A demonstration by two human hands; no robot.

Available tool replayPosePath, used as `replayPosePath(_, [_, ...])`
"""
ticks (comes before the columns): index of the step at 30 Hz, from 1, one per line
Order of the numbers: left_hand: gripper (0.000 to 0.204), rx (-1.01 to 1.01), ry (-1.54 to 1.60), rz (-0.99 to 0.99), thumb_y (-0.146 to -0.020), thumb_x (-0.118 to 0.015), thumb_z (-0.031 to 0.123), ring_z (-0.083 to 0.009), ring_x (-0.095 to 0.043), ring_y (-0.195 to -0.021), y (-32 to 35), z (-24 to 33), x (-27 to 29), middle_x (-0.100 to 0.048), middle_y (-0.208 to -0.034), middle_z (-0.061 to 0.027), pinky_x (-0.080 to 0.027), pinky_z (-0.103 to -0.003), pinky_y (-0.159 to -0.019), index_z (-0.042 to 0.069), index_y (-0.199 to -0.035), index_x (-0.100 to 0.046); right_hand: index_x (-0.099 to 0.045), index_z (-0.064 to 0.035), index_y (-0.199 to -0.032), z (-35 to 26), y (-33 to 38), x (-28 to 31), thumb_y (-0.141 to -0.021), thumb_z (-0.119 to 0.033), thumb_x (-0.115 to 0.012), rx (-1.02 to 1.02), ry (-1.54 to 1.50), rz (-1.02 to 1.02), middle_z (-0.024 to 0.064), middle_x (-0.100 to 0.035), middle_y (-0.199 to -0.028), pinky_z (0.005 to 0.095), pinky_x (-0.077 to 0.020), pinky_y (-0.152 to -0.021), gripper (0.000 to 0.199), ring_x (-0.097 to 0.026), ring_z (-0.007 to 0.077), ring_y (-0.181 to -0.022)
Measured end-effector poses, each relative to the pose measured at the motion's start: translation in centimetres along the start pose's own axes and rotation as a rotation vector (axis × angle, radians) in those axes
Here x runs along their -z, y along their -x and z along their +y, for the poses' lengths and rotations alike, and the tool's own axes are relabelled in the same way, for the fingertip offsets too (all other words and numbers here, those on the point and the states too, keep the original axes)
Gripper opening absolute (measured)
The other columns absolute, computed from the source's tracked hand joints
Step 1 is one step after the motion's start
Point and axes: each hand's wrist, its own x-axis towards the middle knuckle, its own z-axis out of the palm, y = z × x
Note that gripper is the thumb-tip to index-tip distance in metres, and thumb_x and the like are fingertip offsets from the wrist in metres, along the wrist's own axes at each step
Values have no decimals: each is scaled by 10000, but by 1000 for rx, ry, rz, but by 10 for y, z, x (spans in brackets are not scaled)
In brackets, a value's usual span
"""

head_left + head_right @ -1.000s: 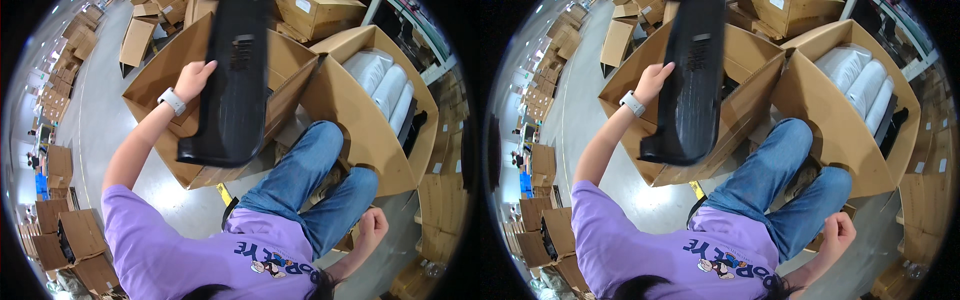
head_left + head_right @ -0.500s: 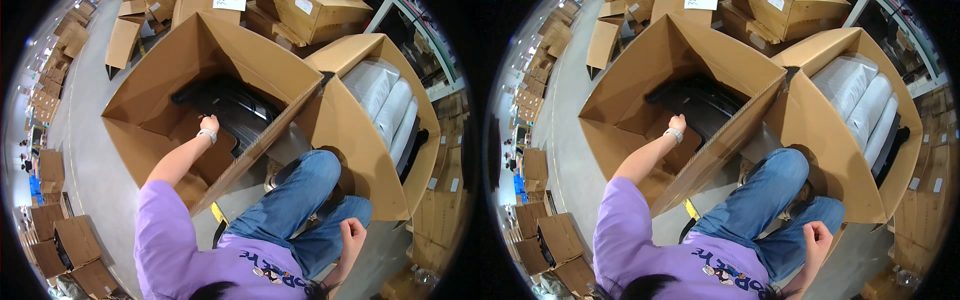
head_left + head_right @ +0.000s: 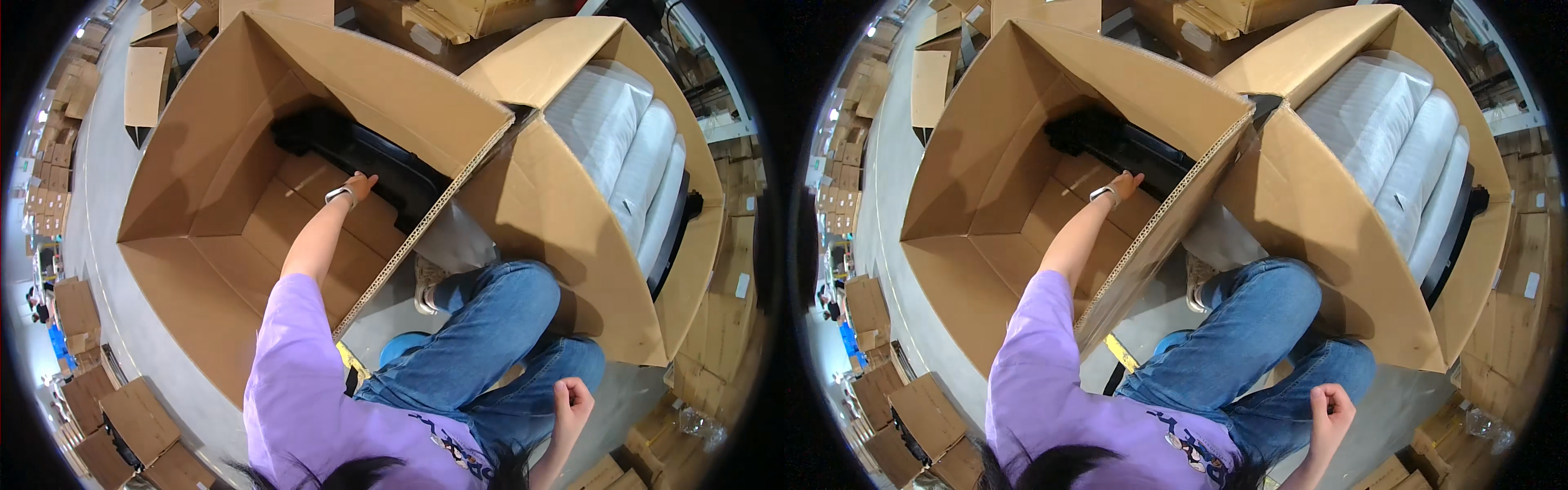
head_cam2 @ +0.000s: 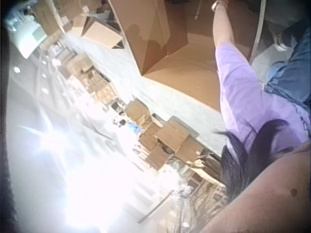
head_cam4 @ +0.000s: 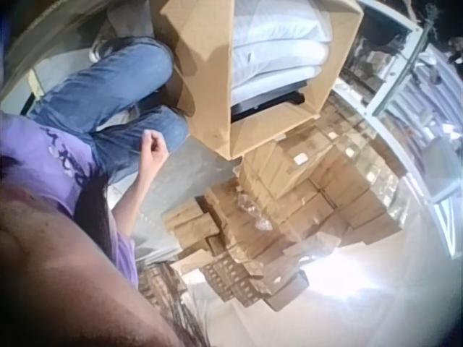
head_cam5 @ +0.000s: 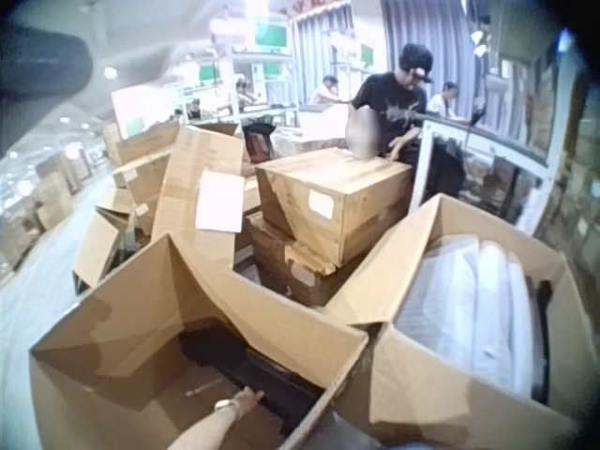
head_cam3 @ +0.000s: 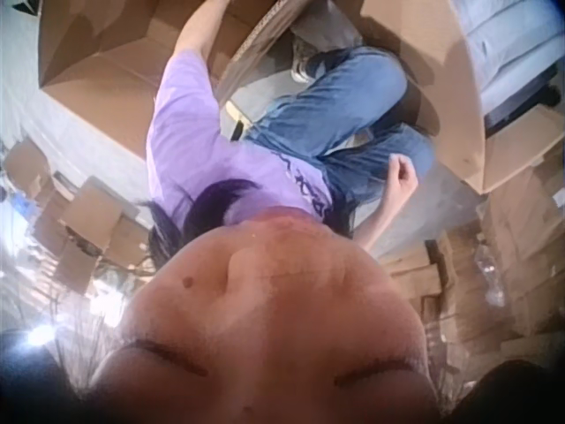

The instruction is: The person retrieves plastic parts and adhesive pads, peels the backing off the pads by hand to attach them onto the plastic parts, and places the assembled parts into a cardboard box.

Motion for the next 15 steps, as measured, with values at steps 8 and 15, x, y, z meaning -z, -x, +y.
replayPosePath(8, [385, -92, -327, -166, -920, -505, 352, -340, -574, -1112, 10, 7, 30, -619, -1122, -216, -460, -429, -950, 44, -1116, -629, -596, 7, -741, -6, 0, -21, -787, -83, -659, 108, 17, -139, -35, -451, -548, 199, -303, -503, 120, -397, 24, -545])
replayPosePath(15, [252, -171, 487, 357, -847, -630, 266, -170, -594, -565, 48, 61, 172, -655, -650, -77, -474, -323, -531, 34, -781, -702, -573, -9, -909, 23, -17, -10, -853, -72, -564, -128, -668, -246, -21, -474, -658, 228, -360, -537, 85, -429, 76, -573])
